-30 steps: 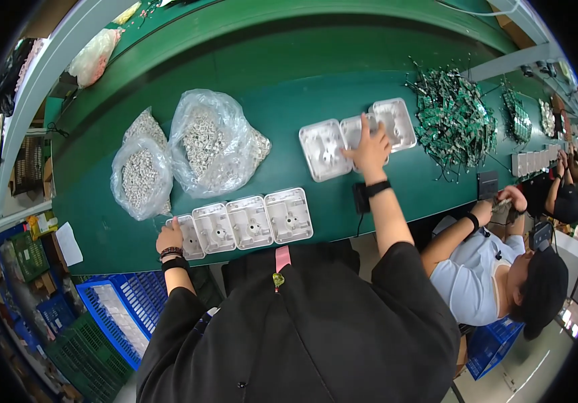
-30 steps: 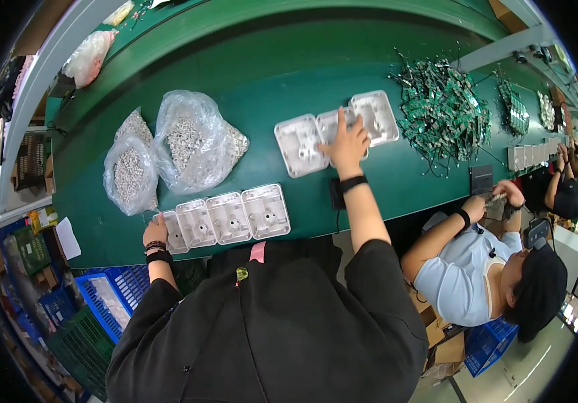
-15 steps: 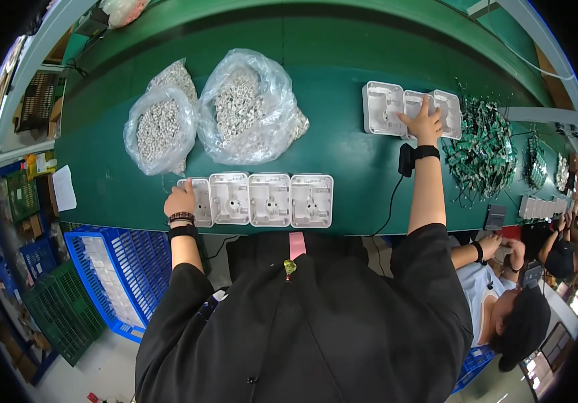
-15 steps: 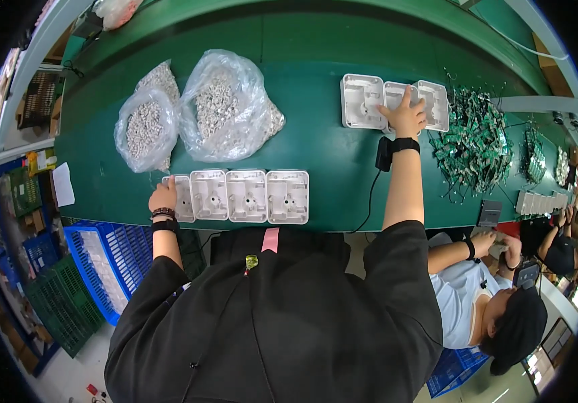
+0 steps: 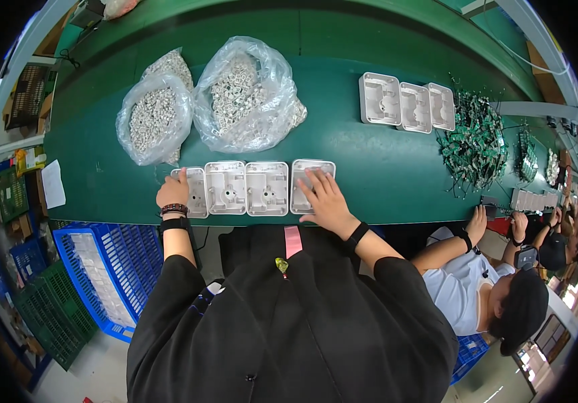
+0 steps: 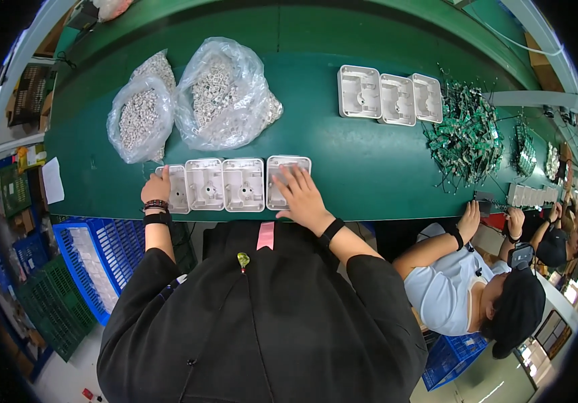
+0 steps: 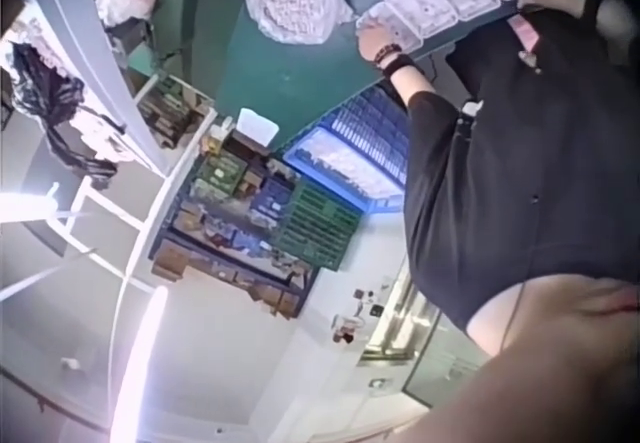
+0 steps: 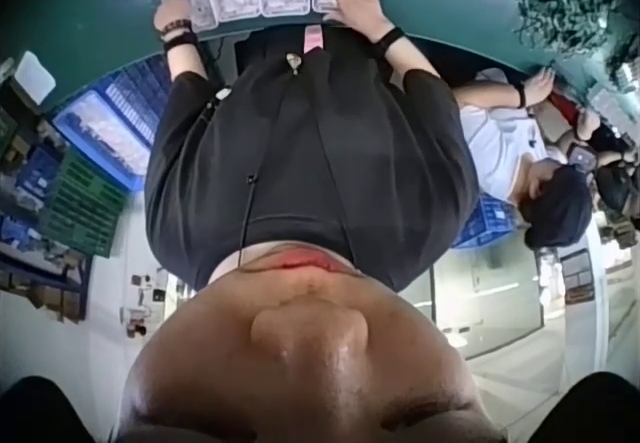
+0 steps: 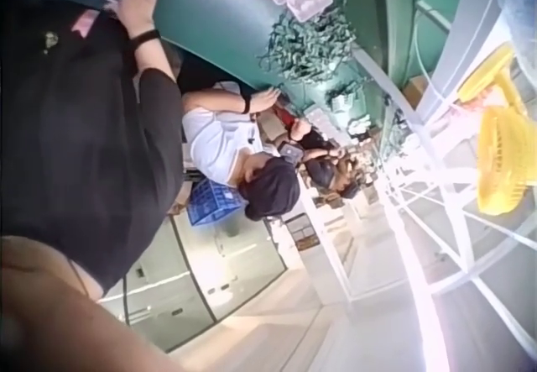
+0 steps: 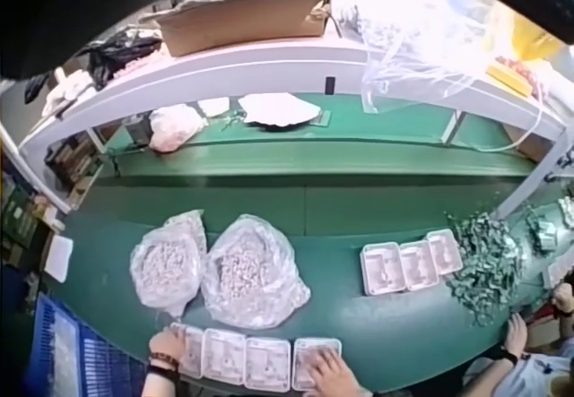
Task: The person places white plastic housings onto a table, inserts small white components into them, and then packs the housings into plastic bags before placing them into a blue bin.
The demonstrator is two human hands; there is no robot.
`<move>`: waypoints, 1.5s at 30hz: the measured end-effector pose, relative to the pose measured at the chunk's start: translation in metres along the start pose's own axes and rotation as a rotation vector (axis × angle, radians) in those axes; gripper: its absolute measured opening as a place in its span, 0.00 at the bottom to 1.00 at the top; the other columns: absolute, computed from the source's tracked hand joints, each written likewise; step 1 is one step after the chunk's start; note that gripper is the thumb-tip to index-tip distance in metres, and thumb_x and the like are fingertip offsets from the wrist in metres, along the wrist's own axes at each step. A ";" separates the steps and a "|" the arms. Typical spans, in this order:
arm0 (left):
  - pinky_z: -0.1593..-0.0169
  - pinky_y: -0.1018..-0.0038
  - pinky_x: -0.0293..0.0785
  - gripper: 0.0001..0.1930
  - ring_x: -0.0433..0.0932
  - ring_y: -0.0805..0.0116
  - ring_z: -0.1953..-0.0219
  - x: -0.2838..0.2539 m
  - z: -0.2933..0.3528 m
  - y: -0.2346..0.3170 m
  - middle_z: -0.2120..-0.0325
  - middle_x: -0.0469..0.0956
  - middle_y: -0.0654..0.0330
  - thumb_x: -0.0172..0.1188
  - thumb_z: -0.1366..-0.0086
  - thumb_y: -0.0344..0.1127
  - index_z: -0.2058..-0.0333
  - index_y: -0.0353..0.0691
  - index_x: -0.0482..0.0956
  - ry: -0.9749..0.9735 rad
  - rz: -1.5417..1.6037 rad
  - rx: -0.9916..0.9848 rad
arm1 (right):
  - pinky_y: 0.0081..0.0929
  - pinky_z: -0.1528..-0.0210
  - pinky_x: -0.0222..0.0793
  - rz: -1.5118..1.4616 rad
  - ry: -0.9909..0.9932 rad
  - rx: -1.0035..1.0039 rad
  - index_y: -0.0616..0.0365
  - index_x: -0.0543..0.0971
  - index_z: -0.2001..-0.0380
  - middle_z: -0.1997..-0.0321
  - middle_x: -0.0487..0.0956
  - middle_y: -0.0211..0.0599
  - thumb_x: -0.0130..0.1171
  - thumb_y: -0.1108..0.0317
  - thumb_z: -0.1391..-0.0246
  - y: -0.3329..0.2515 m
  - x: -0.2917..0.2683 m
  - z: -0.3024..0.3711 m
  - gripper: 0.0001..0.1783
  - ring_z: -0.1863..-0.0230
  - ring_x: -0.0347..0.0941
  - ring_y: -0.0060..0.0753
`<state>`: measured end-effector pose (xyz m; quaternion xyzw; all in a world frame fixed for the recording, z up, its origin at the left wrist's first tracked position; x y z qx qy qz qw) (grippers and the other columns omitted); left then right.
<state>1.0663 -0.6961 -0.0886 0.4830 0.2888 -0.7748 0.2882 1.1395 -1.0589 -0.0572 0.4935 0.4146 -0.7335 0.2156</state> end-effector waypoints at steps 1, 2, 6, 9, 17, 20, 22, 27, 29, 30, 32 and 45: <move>0.66 0.59 0.71 0.35 0.76 0.48 0.69 0.000 0.000 0.000 0.75 0.76 0.45 0.31 0.43 0.64 0.68 0.33 0.70 0.000 0.004 0.005 | 0.44 0.39 0.42 0.021 0.026 0.033 0.51 0.55 0.43 0.40 0.51 0.47 0.64 0.45 0.73 0.005 -0.002 0.000 0.52 0.40 0.48 0.50; 0.67 0.59 0.71 0.35 0.76 0.49 0.70 -0.001 0.000 -0.003 0.75 0.76 0.45 0.31 0.43 0.64 0.69 0.33 0.70 0.001 0.005 0.000 | 0.44 0.40 0.43 0.043 0.053 0.065 0.50 0.55 0.43 0.40 0.51 0.47 0.64 0.46 0.73 0.010 -0.004 -0.001 0.52 0.40 0.49 0.50; 0.69 0.58 0.71 0.34 0.76 0.49 0.71 -0.005 0.008 -0.010 0.76 0.76 0.45 0.31 0.43 0.64 0.69 0.34 0.70 0.013 0.021 -0.012 | 0.44 0.41 0.45 0.138 0.104 0.103 0.50 0.54 0.43 0.39 0.51 0.46 0.66 0.48 0.74 0.037 -0.025 -0.024 0.53 0.41 0.52 0.48; 0.70 0.58 0.70 0.33 0.76 0.48 0.71 -0.011 0.009 -0.013 0.76 0.76 0.45 0.31 0.42 0.64 0.69 0.34 0.69 0.045 0.031 -0.023 | 0.43 0.41 0.47 0.202 0.131 0.113 0.49 0.52 0.42 0.39 0.51 0.46 0.67 0.49 0.75 0.067 -0.042 -0.059 0.54 0.42 0.53 0.46; 0.69 0.57 0.70 0.29 0.75 0.47 0.72 -0.004 0.012 -0.031 0.76 0.76 0.46 0.35 0.42 0.61 0.66 0.37 0.67 0.051 0.107 -0.064 | 0.42 0.43 0.51 0.338 -0.028 0.210 0.44 0.52 0.42 0.40 0.52 0.42 0.69 0.52 0.76 0.112 -0.084 -0.128 0.55 0.43 0.55 0.45; 0.68 0.56 0.69 0.26 0.74 0.45 0.71 -0.011 0.013 -0.034 0.76 0.75 0.43 0.38 0.42 0.58 0.67 0.36 0.66 0.063 0.197 -0.031 | 0.37 0.48 0.58 0.548 0.226 0.121 0.48 0.55 0.43 0.43 0.57 0.43 0.67 0.55 0.72 0.100 -0.097 -0.125 0.49 0.48 0.61 0.43; 0.68 0.56 0.69 0.26 0.74 0.45 0.71 -0.010 0.019 -0.031 0.75 0.75 0.43 0.39 0.42 0.58 0.67 0.36 0.66 0.044 0.195 -0.016 | 0.37 0.50 0.59 0.343 0.279 0.179 0.50 0.57 0.45 0.46 0.60 0.43 0.66 0.58 0.69 0.076 -0.088 -0.107 0.44 0.50 0.63 0.45; 0.67 0.55 0.69 0.24 0.73 0.43 0.70 -0.006 0.031 0.000 0.75 0.74 0.40 0.44 0.43 0.55 0.67 0.35 0.66 -0.029 0.235 0.133 | 0.35 0.55 0.63 -0.334 0.117 0.266 0.59 0.62 0.50 0.54 0.64 0.48 0.59 0.62 0.58 0.014 -0.027 -0.021 0.31 0.56 0.64 0.49; 0.66 0.55 0.69 0.24 0.73 0.42 0.70 -0.004 0.044 0.023 0.75 0.74 0.40 0.45 0.44 0.55 0.66 0.35 0.66 -0.063 0.245 0.199 | 0.36 0.56 0.63 -0.428 0.175 0.350 0.60 0.62 0.50 0.55 0.64 0.48 0.58 0.61 0.57 0.022 -0.008 0.010 0.30 0.56 0.64 0.49; 0.66 0.55 0.69 0.24 0.73 0.43 0.69 -0.004 0.053 0.038 0.75 0.74 0.40 0.46 0.44 0.55 0.66 0.35 0.66 -0.123 0.272 0.248 | 0.36 0.57 0.63 -0.519 0.230 0.424 0.60 0.62 0.50 0.56 0.64 0.49 0.56 0.60 0.56 0.032 0.000 0.025 0.30 0.57 0.64 0.49; 0.65 0.57 0.69 0.25 0.73 0.43 0.68 -0.002 0.067 0.077 0.74 0.74 0.41 0.48 0.45 0.54 0.64 0.34 0.66 -0.248 0.337 0.350 | 0.36 0.58 0.64 -0.590 0.300 0.518 0.61 0.62 0.51 0.58 0.64 0.49 0.55 0.60 0.55 0.060 0.000 0.048 0.29 0.57 0.64 0.49; 0.59 0.69 0.70 0.25 0.74 0.59 0.64 0.001 0.173 0.345 0.66 0.74 0.48 0.61 0.54 0.40 0.58 0.32 0.67 -0.635 0.944 0.833 | 0.41 0.55 0.61 -0.302 1.025 0.952 0.69 0.70 0.62 0.60 0.70 0.57 0.53 0.62 0.53 0.291 -0.039 0.196 0.21 0.58 0.66 0.53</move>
Point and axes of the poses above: each hand's wrist, its own z-axis away from the middle knuckle, its own x-axis out of the palm, y = z × x, the point moved 4 cm from there along -z, towards the middle knuckle
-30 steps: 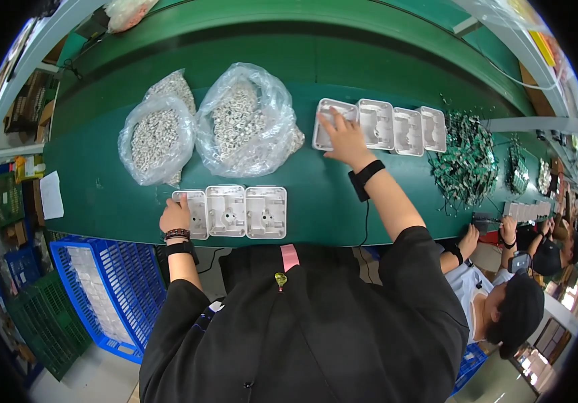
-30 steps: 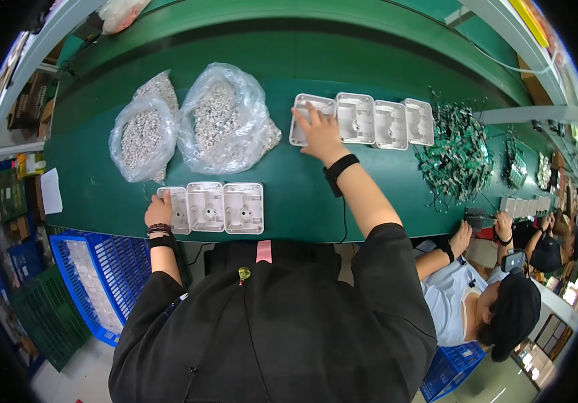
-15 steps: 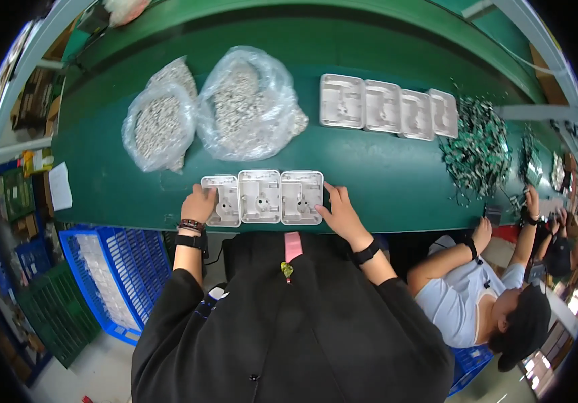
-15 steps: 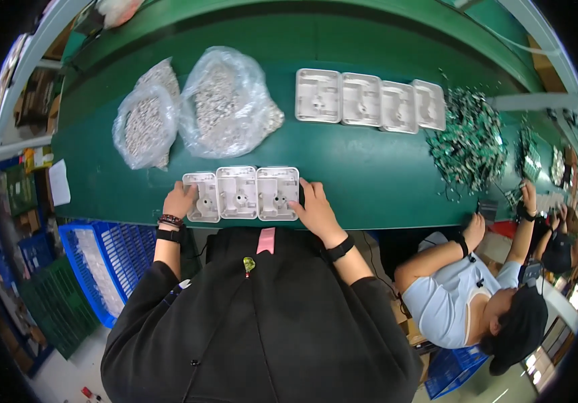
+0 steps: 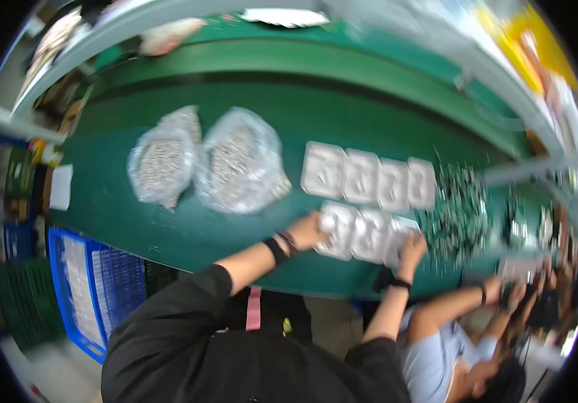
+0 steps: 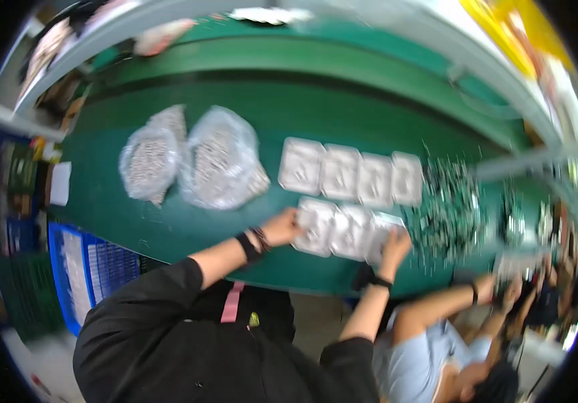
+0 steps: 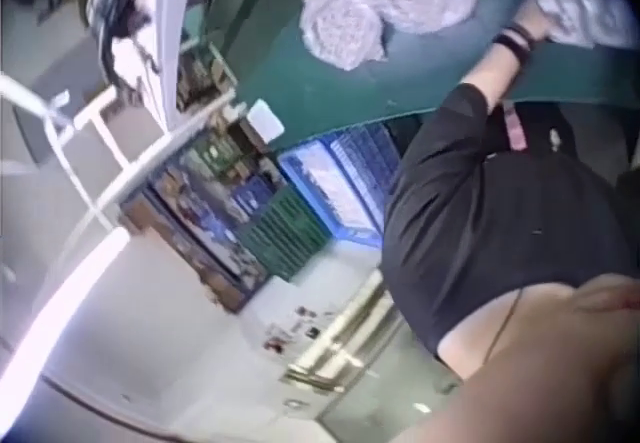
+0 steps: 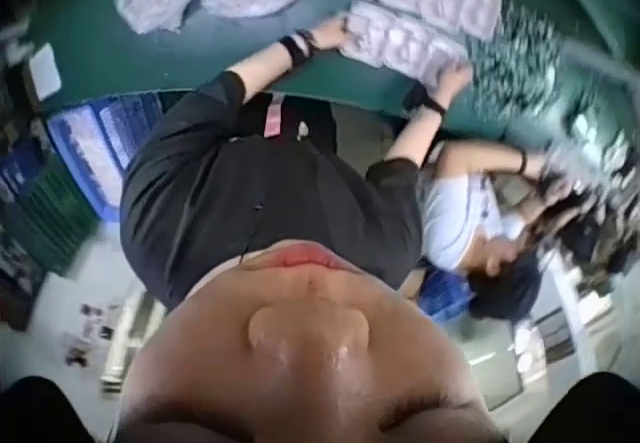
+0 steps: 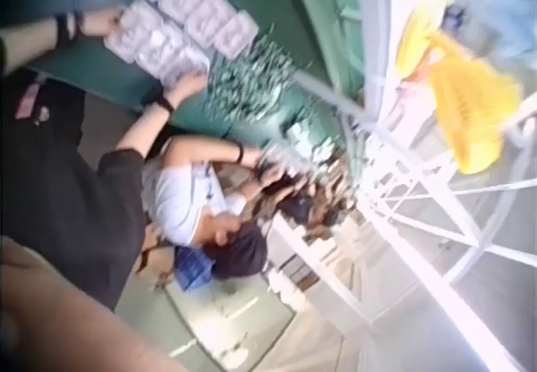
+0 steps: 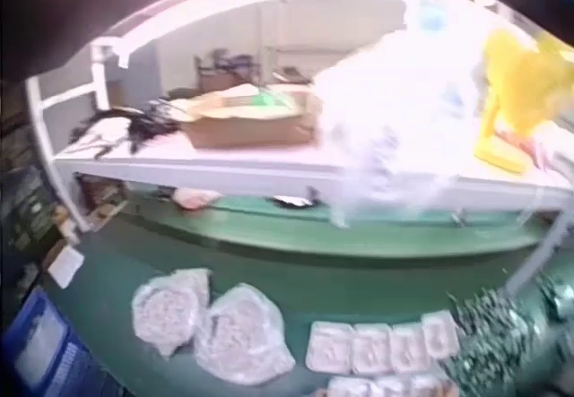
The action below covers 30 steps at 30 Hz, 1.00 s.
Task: The person places white plastic housings onto a table, inserts small white components into them, and then packs the housings into plastic bags before placing them into a blue bin.
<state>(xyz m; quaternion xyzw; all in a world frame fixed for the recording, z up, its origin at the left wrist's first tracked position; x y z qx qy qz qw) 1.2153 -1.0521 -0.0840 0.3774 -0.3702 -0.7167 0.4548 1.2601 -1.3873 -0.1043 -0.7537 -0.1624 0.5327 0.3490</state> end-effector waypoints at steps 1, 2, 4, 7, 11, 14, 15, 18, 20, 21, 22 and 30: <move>0.59 0.68 0.69 0.26 0.73 0.56 0.63 -0.008 0.017 0.017 0.66 0.74 0.48 0.61 0.57 0.38 0.59 0.32 0.67 0.015 0.042 0.210 | 0.42 0.56 0.61 0.033 -0.076 0.069 0.68 0.71 0.63 0.63 0.71 0.58 0.53 0.62 0.53 -0.023 0.002 0.003 0.19 0.61 0.67 0.54; 0.57 0.67 0.68 0.27 0.72 0.53 0.62 -0.018 0.043 0.028 0.65 0.73 0.46 0.60 0.59 0.38 0.59 0.32 0.67 0.081 0.088 0.135 | 0.42 0.57 0.61 0.410 -0.181 0.156 0.67 0.71 0.62 0.63 0.71 0.57 0.52 0.60 0.53 -0.056 -0.006 0.005 0.20 0.61 0.67 0.52; 0.57 0.63 0.66 0.22 0.70 0.49 0.61 -0.032 0.073 0.019 0.67 0.71 0.45 0.58 0.56 0.41 0.64 0.34 0.68 0.141 -0.244 0.207 | 0.44 0.61 0.63 0.625 0.178 -0.217 0.64 0.72 0.61 0.63 0.73 0.53 0.49 0.61 0.51 -0.081 -0.019 0.035 0.18 0.63 0.68 0.53; 0.62 0.61 0.67 0.11 0.71 0.52 0.63 -0.062 0.183 0.002 0.69 0.72 0.51 0.51 0.49 0.37 0.67 0.39 0.69 0.158 -0.365 0.299 | 0.38 0.61 0.64 0.361 0.261 -0.375 0.66 0.73 0.65 0.67 0.73 0.51 0.47 0.71 0.51 -0.170 -0.043 0.123 0.12 0.65 0.68 0.49; 0.65 0.63 0.68 0.08 0.72 0.56 0.65 -0.153 0.347 -0.086 0.70 0.73 0.54 0.50 0.47 0.37 0.70 0.41 0.71 0.417 -0.381 0.311 | 0.31 0.60 0.65 -0.187 -0.435 -0.358 0.64 0.73 0.68 0.67 0.72 0.46 0.49 0.71 0.50 -0.301 0.050 0.292 0.08 0.65 0.68 0.40; 0.68 0.62 0.70 0.09 0.74 0.55 0.70 -0.238 0.522 -0.169 0.74 0.75 0.53 0.47 0.48 0.34 0.71 0.42 0.75 0.866 -0.483 -0.028 | 0.33 0.54 0.60 -0.258 -1.098 -0.894 0.62 0.71 0.62 0.63 0.70 0.45 0.54 0.72 0.55 -0.415 0.111 0.471 0.14 0.59 0.64 0.42; 0.69 0.62 0.70 0.08 0.74 0.56 0.70 -0.263 0.590 -0.185 0.74 0.76 0.54 0.48 0.49 0.33 0.72 0.42 0.76 1.023 -0.502 -0.133 | 0.35 0.54 0.60 -0.256 -1.214 -1.170 0.61 0.71 0.62 0.61 0.68 0.46 0.56 0.70 0.57 -0.457 0.114 0.529 0.16 0.57 0.63 0.44; 0.64 0.65 0.69 0.06 0.73 0.57 0.67 -0.305 0.782 -0.269 0.74 0.74 0.55 0.49 0.47 0.32 0.74 0.42 0.75 1.636 -0.215 -0.258 | 0.38 0.52 0.58 -0.078 -1.432 -1.735 0.58 0.71 0.59 0.56 0.66 0.48 0.59 0.68 0.60 -0.557 0.136 0.694 0.20 0.54 0.61 0.51; 0.66 0.63 0.68 0.05 0.72 0.54 0.69 -0.313 0.898 -0.331 0.75 0.73 0.56 0.49 0.48 0.31 0.75 0.40 0.73 1.977 -0.193 -0.368 | 0.39 0.52 0.59 -0.073 -1.399 -1.811 0.58 0.70 0.59 0.56 0.65 0.49 0.58 0.69 0.60 -0.614 0.169 0.799 0.21 0.53 0.60 0.51; 0.66 0.63 0.68 0.05 0.72 0.54 0.69 -0.321 0.941 -0.366 0.75 0.73 0.56 0.49 0.48 0.31 0.75 0.40 0.73 2.020 -0.159 -0.395 | 0.40 0.52 0.59 -0.088 -1.342 -1.858 0.59 0.70 0.59 0.56 0.65 0.49 0.58 0.69 0.60 -0.639 0.187 0.848 0.21 0.53 0.59 0.52; 0.66 0.63 0.67 0.04 0.71 0.54 0.70 -0.322 0.980 -0.401 0.76 0.73 0.55 0.49 0.49 0.30 0.75 0.39 0.73 2.149 -0.317 -0.533 | 0.40 0.52 0.59 -0.070 -1.365 -1.929 0.59 0.70 0.59 0.56 0.65 0.49 0.58 0.69 0.60 -0.651 0.216 0.893 0.21 0.53 0.59 0.52; 0.65 0.64 0.64 0.03 0.70 0.58 0.69 -0.307 1.087 -0.535 0.80 0.71 0.58 0.52 0.55 0.31 0.79 0.40 0.72 2.176 -0.069 -0.880 | 0.42 0.58 0.59 -0.255 -1.039 -1.897 0.65 0.69 0.70 0.67 0.67 0.51 0.55 0.74 0.60 -0.679 0.322 1.082 0.11 0.63 0.62 0.52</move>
Point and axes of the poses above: each hand's wrist, its own z-axis away from the middle knuckle, its own x-axis out of the palm, y = z × x, the point moved 4 cm from there along -z, towards the middle knuckle
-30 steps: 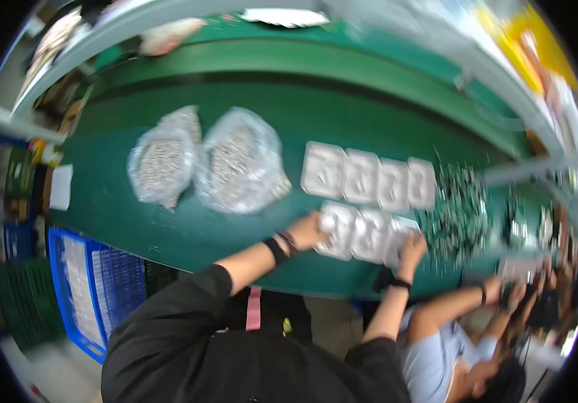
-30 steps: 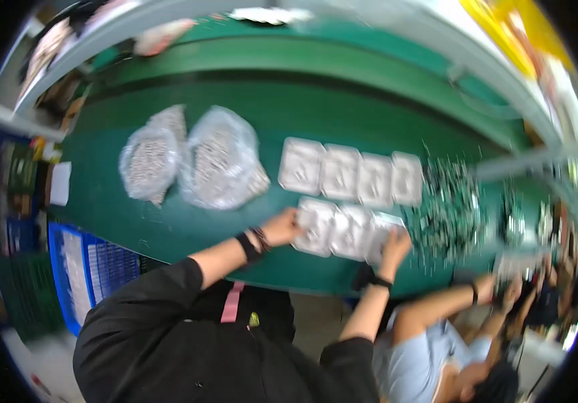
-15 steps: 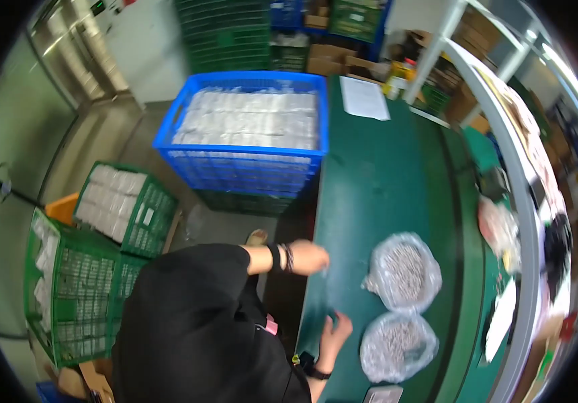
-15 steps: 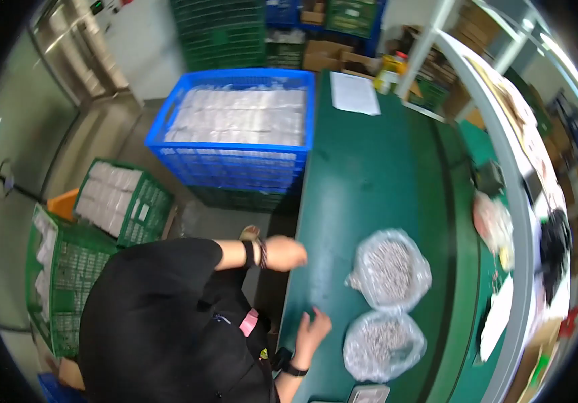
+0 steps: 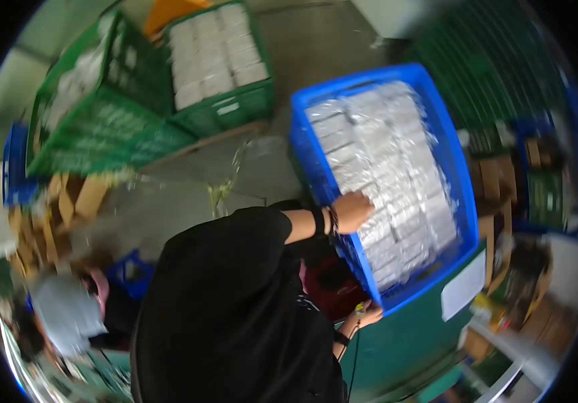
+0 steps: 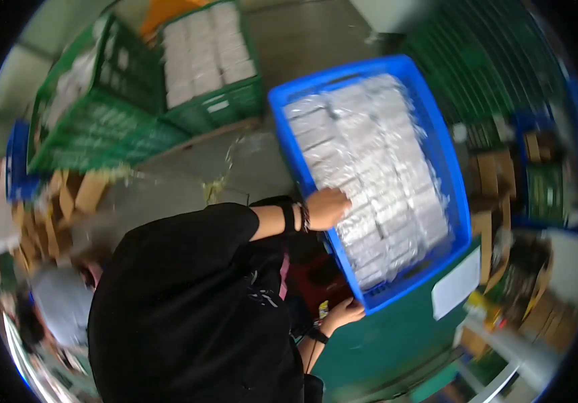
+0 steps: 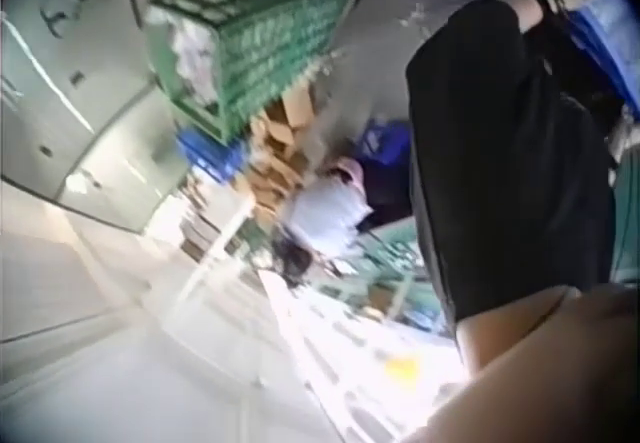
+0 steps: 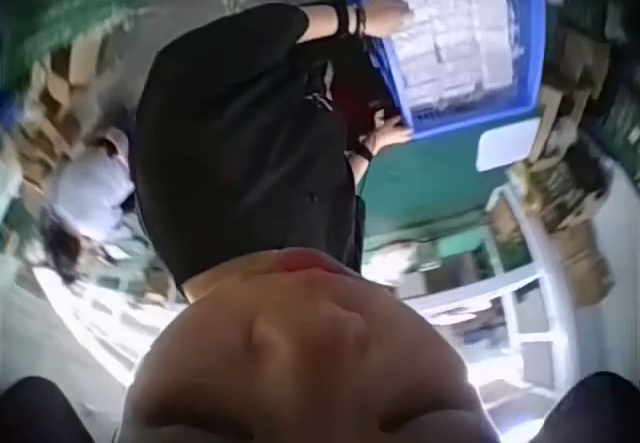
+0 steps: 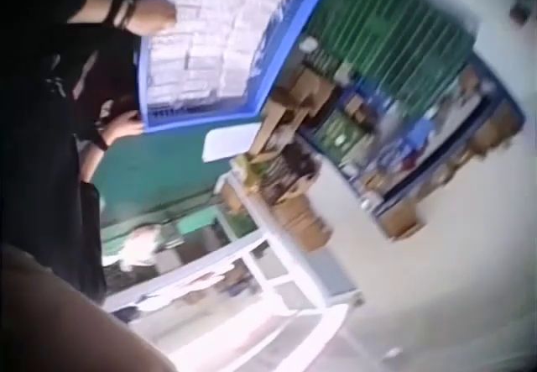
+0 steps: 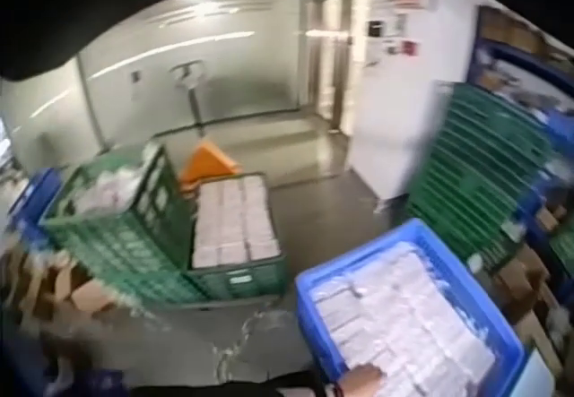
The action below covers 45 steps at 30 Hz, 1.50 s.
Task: The person places white plastic housings onto a table, inserts small white components into them, and then packs the housings into plastic bags before placing them into a blue bin.
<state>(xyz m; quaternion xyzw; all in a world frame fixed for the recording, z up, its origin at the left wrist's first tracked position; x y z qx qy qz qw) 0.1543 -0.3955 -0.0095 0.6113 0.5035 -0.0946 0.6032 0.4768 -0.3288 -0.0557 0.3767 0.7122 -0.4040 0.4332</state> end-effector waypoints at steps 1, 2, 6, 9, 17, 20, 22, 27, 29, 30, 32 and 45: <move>0.65 0.66 0.63 0.04 0.71 0.61 0.71 0.009 0.006 -0.005 0.84 0.71 0.60 0.51 0.55 0.33 0.80 0.41 0.74 0.043 -0.031 0.059 | 0.42 0.60 0.59 0.072 -0.048 -0.008 0.65 0.68 0.73 0.70 0.68 0.50 0.54 0.75 0.61 0.001 0.011 -0.007 0.09 0.66 0.63 0.51; 0.65 0.68 0.62 0.04 0.72 0.63 0.71 0.014 0.016 -0.004 0.85 0.71 0.62 0.52 0.55 0.33 0.82 0.42 0.74 -0.060 -0.084 0.055 | 0.42 0.60 0.59 0.062 -0.079 -0.081 0.65 0.68 0.73 0.70 0.68 0.50 0.54 0.75 0.61 -0.011 0.015 -0.018 0.09 0.66 0.63 0.51; 0.66 0.70 0.61 0.04 0.72 0.67 0.71 0.026 0.043 -0.003 0.84 0.72 0.63 0.53 0.55 0.35 0.82 0.44 0.74 -0.059 -0.129 0.039 | 0.38 0.64 0.61 -0.074 -0.132 -0.536 0.65 0.67 0.77 0.74 0.68 0.48 0.51 0.76 0.59 -0.049 -0.008 -0.034 0.04 0.71 0.64 0.47; 0.67 0.70 0.61 0.04 0.72 0.67 0.72 0.034 0.044 0.013 0.83 0.73 0.63 0.54 0.56 0.36 0.83 0.45 0.74 -0.099 -0.137 0.026 | 0.34 0.66 0.61 -0.572 -0.588 -0.113 0.66 0.68 0.77 0.75 0.69 0.47 0.47 0.76 0.57 -0.002 0.015 -0.066 0.03 0.72 0.64 0.44; 0.74 0.60 0.70 0.07 0.76 0.54 0.77 0.058 -0.051 0.040 0.82 0.75 0.49 0.51 0.59 0.35 0.82 0.40 0.77 -0.455 -0.100 -0.164 | 0.34 0.61 0.60 -0.340 -0.210 -0.218 0.63 0.70 0.74 0.73 0.68 0.43 0.46 0.79 0.59 -0.005 -0.014 -0.132 0.06 0.66 0.64 0.44; 0.73 0.57 0.68 0.09 0.74 0.51 0.77 0.109 -0.099 0.050 0.83 0.74 0.51 0.49 0.51 0.37 0.80 0.39 0.74 -0.465 -0.218 -0.099 | 0.38 0.59 0.59 -0.328 -0.116 -0.046 0.62 0.70 0.73 0.70 0.68 0.43 0.48 0.78 0.60 0.043 -0.039 -0.156 0.07 0.64 0.63 0.47; 0.73 0.57 0.68 0.10 0.73 0.51 0.76 0.155 -0.128 0.069 0.81 0.74 0.52 0.48 0.48 0.39 0.75 0.40 0.73 -0.666 -0.349 -0.018 | 0.39 0.59 0.58 -0.318 -0.066 0.091 0.60 0.71 0.71 0.69 0.69 0.42 0.50 0.78 0.60 0.096 -0.044 -0.157 0.08 0.63 0.63 0.46; 0.65 0.61 0.67 0.09 0.71 0.53 0.66 0.282 -0.188 0.186 0.72 0.72 0.52 0.50 0.47 0.38 0.70 0.40 0.70 -0.814 -0.167 0.426 | 0.40 0.54 0.56 -0.033 0.088 0.548 0.57 0.71 0.64 0.61 0.67 0.42 0.51 0.74 0.58 0.212 -0.019 -0.123 0.14 0.57 0.62 0.46; 0.59 0.64 0.66 0.12 0.68 0.54 0.60 0.335 -0.194 0.231 0.66 0.69 0.53 0.53 0.49 0.36 0.65 0.39 0.69 -0.815 -0.029 0.581 | 0.41 0.51 0.54 0.100 0.130 0.487 0.56 0.70 0.60 0.58 0.67 0.43 0.51 0.72 0.57 0.227 -0.004 -0.108 0.16 0.53 0.61 0.46; 0.56 0.65 0.65 0.14 0.66 0.54 0.57 0.363 -0.192 0.247 0.63 0.68 0.53 0.54 0.50 0.36 0.63 0.39 0.69 -0.844 0.040 0.628 | 0.41 0.51 0.54 0.107 0.125 0.543 0.56 0.70 0.60 0.58 0.67 0.43 0.51 0.72 0.57 0.241 0.000 -0.106 0.16 0.53 0.61 0.46; 0.54 0.65 0.63 0.16 0.64 0.54 0.55 0.400 -0.178 0.265 0.62 0.67 0.53 0.56 0.51 0.36 0.62 0.41 0.69 -0.934 -0.013 0.771 | 0.41 0.49 0.52 0.109 0.058 0.545 0.54 0.69 0.57 0.55 0.66 0.41 0.51 0.69 0.56 0.259 0.007 -0.109 0.19 0.50 0.60 0.46; 0.51 0.62 0.54 0.20 0.60 0.57 0.53 0.437 -0.194 0.271 0.59 0.64 0.58 0.62 0.55 0.43 0.62 0.49 0.72 -0.729 -0.075 0.907 | 0.41 0.50 0.53 0.141 0.058 0.602 0.52 0.69 0.57 0.57 0.67 0.39 0.51 0.67 0.56 0.282 0.024 -0.105 0.18 0.50 0.60 0.44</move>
Point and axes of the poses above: each hand's wrist, its own z-axis away from the middle knuckle, its own x-axis out of the palm, y = z × x, the point moved 4 cm from there along -z, towards the middle knuckle
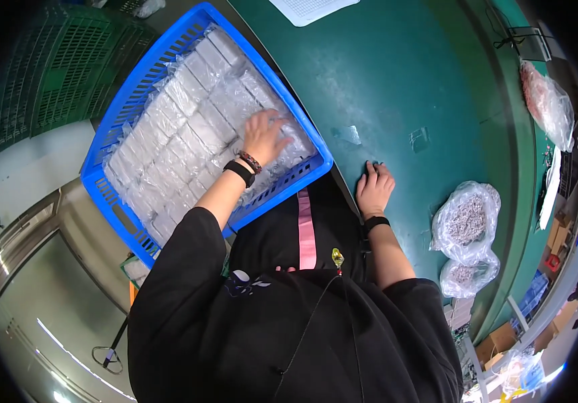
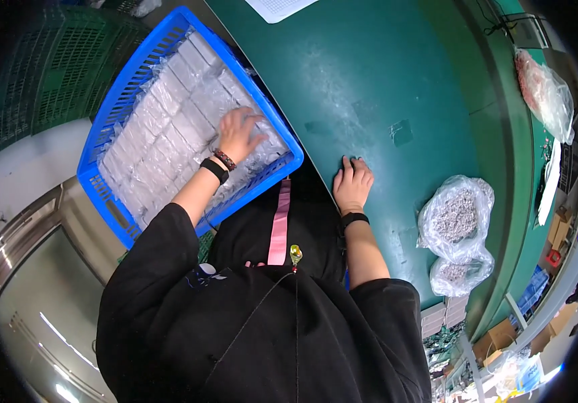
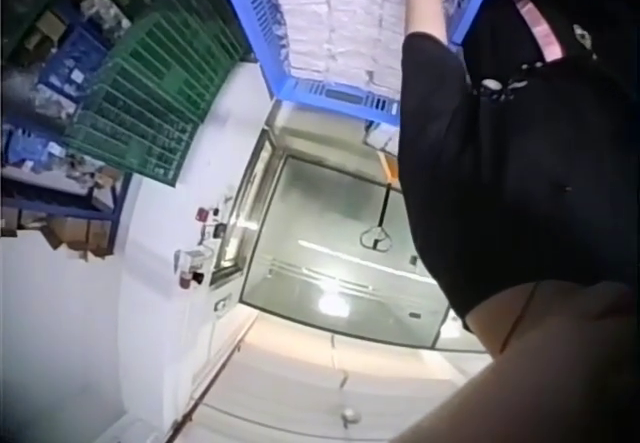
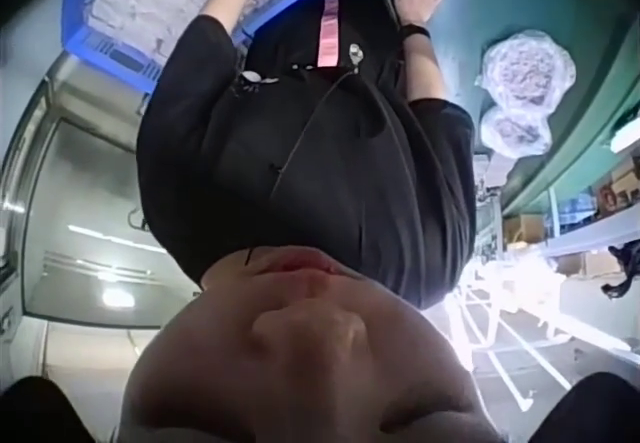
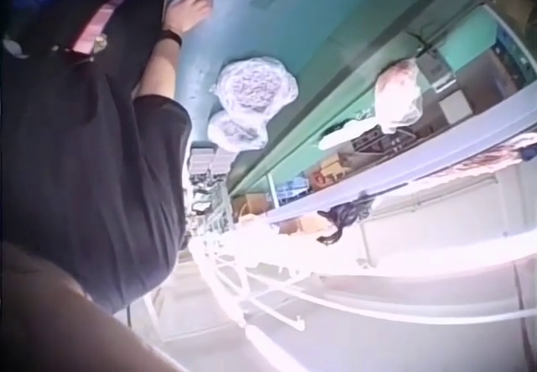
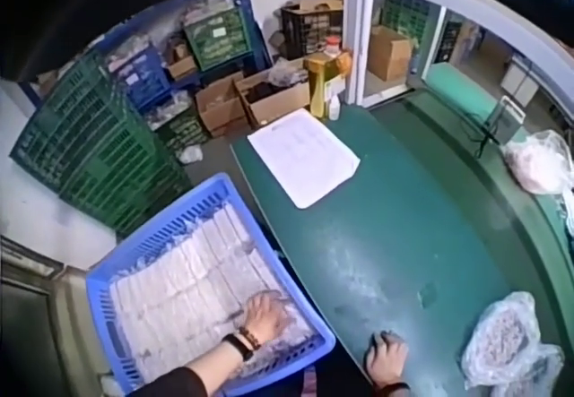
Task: The person places white plastic housings onto a table, inserts small white components into them, and then packs the housings into plastic bags before placing them into a blue bin.
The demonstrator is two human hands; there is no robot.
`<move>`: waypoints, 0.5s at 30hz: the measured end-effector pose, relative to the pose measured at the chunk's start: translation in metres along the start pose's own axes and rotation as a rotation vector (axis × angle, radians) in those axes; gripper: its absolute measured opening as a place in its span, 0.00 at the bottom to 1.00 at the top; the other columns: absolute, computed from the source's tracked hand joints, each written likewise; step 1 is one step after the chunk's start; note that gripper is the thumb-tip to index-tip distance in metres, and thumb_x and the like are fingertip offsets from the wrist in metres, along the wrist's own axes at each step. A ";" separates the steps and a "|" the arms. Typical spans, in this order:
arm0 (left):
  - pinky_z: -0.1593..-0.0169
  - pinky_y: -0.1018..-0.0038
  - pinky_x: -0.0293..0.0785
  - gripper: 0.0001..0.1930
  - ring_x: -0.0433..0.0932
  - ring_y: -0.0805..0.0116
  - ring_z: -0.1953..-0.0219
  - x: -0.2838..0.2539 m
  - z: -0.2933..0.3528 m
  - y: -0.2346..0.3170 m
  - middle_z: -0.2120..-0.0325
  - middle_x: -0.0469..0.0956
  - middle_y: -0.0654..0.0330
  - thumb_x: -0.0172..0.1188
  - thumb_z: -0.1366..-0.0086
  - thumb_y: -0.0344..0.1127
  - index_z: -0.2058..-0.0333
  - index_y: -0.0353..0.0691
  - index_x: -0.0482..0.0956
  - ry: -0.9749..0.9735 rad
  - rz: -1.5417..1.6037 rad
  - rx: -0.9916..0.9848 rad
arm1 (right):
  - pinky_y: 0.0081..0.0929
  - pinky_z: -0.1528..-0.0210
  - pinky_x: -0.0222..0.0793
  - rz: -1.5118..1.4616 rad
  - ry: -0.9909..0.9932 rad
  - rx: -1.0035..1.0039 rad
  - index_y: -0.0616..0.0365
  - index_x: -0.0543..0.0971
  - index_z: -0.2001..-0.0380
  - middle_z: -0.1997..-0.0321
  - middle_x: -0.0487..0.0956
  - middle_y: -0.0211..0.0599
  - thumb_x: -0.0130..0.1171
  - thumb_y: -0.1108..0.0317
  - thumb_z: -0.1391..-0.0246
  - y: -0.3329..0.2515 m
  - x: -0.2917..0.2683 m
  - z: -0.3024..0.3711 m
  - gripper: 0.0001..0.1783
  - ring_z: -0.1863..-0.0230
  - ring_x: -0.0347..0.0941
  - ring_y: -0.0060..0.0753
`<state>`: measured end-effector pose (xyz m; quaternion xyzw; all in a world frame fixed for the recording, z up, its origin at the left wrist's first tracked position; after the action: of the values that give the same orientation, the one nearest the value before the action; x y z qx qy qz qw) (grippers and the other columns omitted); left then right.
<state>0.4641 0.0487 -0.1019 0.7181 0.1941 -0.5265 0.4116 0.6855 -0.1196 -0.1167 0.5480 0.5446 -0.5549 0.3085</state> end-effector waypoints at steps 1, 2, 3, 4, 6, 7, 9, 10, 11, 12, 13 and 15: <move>0.52 0.62 0.55 0.19 0.61 0.57 0.54 -0.001 0.002 0.007 0.59 0.65 0.58 0.62 0.55 0.43 0.63 0.49 0.72 -0.038 0.033 0.043 | 0.41 0.50 0.53 0.002 0.000 0.000 0.52 0.70 0.58 0.57 0.67 0.39 0.51 0.67 0.57 -0.001 0.000 0.000 0.18 0.50 0.60 0.44; 0.52 0.62 0.55 0.19 0.61 0.57 0.54 0.000 0.005 0.012 0.59 0.65 0.58 0.62 0.55 0.43 0.63 0.49 0.72 -0.042 0.031 0.048 | 0.41 0.50 0.53 0.005 -0.001 0.000 0.52 0.70 0.58 0.57 0.67 0.39 0.51 0.67 0.57 -0.001 -0.001 0.000 0.18 0.50 0.60 0.44; 0.52 0.63 0.56 0.17 0.62 0.58 0.55 0.006 0.010 0.020 0.59 0.65 0.59 0.62 0.55 0.41 0.64 0.48 0.72 -0.103 0.043 0.093 | 0.41 0.50 0.53 0.008 -0.001 0.001 0.52 0.70 0.58 0.57 0.67 0.39 0.51 0.67 0.57 -0.002 -0.001 0.000 0.18 0.50 0.60 0.43; 0.53 0.64 0.58 0.15 0.63 0.58 0.56 0.013 0.014 0.027 0.60 0.66 0.60 0.61 0.55 0.40 0.66 0.47 0.73 -0.163 0.059 0.142 | 0.41 0.50 0.53 0.011 0.002 0.009 0.52 0.70 0.58 0.57 0.67 0.39 0.51 0.67 0.57 -0.002 -0.004 0.000 0.18 0.50 0.60 0.43; 0.53 0.66 0.59 0.14 0.65 0.58 0.56 0.021 0.018 0.030 0.61 0.67 0.60 0.61 0.55 0.38 0.67 0.47 0.73 -0.229 0.074 0.199 | 0.40 0.50 0.54 0.012 -0.003 -0.005 0.52 0.70 0.58 0.57 0.67 0.39 0.51 0.67 0.57 -0.003 -0.007 -0.001 0.18 0.50 0.61 0.43; 0.55 0.66 0.61 0.12 0.65 0.58 0.58 0.024 0.017 0.020 0.62 0.68 0.58 0.60 0.53 0.37 0.68 0.45 0.73 -0.221 0.237 0.006 | 0.40 0.50 0.54 0.013 -0.005 -0.011 0.52 0.70 0.58 0.57 0.67 0.39 0.51 0.67 0.57 -0.002 -0.009 -0.001 0.18 0.51 0.61 0.43; 0.57 0.68 0.63 0.09 0.67 0.58 0.62 0.032 0.017 -0.001 0.65 0.69 0.55 0.58 0.50 0.34 0.68 0.43 0.73 -0.205 0.554 -0.386 | 0.40 0.50 0.54 0.007 0.000 -0.003 0.52 0.70 0.58 0.57 0.67 0.39 0.51 0.67 0.57 -0.001 -0.008 -0.003 0.18 0.51 0.61 0.42; 0.57 0.68 0.63 0.09 0.67 0.58 0.62 0.032 0.013 -0.003 0.65 0.69 0.55 0.58 0.50 0.34 0.68 0.43 0.73 -0.214 0.556 -0.376 | 0.40 0.50 0.54 -0.002 0.001 -0.005 0.52 0.70 0.58 0.57 0.67 0.38 0.51 0.67 0.57 0.000 -0.007 -0.004 0.18 0.51 0.61 0.42; 0.57 0.67 0.63 0.09 0.68 0.56 0.61 0.027 0.008 -0.002 0.65 0.69 0.54 0.57 0.50 0.34 0.68 0.42 0.73 -0.151 0.544 -0.257 | 0.40 0.50 0.54 -0.010 0.003 -0.006 0.51 0.70 0.58 0.57 0.67 0.38 0.51 0.67 0.58 0.002 -0.007 -0.004 0.18 0.51 0.61 0.42; 0.57 0.66 0.64 0.09 0.68 0.54 0.61 0.023 0.004 -0.001 0.65 0.69 0.53 0.56 0.50 0.33 0.68 0.41 0.72 -0.089 0.532 -0.139 | 0.40 0.50 0.54 -0.005 0.005 0.007 0.51 0.70 0.58 0.57 0.67 0.38 0.51 0.67 0.58 0.006 -0.008 -0.003 0.18 0.51 0.61 0.42; 0.57 0.66 0.64 0.10 0.68 0.52 0.61 0.019 0.001 -0.002 0.65 0.69 0.53 0.56 0.50 0.33 0.67 0.40 0.72 -0.022 0.516 -0.025 | 0.39 0.50 0.54 -0.004 0.009 0.004 0.51 0.70 0.58 0.57 0.67 0.38 0.51 0.67 0.58 0.007 -0.008 -0.002 0.18 0.51 0.61 0.42; 0.57 0.65 0.64 0.11 0.68 0.52 0.61 0.026 -0.001 -0.013 0.65 0.69 0.52 0.56 0.49 0.34 0.66 0.40 0.71 -0.003 0.451 -0.060 | 0.39 0.51 0.54 -0.001 0.016 -0.002 0.51 0.70 0.59 0.57 0.67 0.38 0.52 0.67 0.58 0.010 -0.009 -0.001 0.18 0.51 0.62 0.41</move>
<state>0.4652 0.0535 -0.1312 0.7300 0.0439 -0.4161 0.5404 0.6969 -0.1228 -0.1101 0.5517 0.5480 -0.5501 0.3045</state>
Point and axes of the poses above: each hand's wrist, its own z-axis away from the middle knuckle, its own x-axis out of the palm, y = z × x, the point moved 4 cm from there along -z, towards the middle knuckle
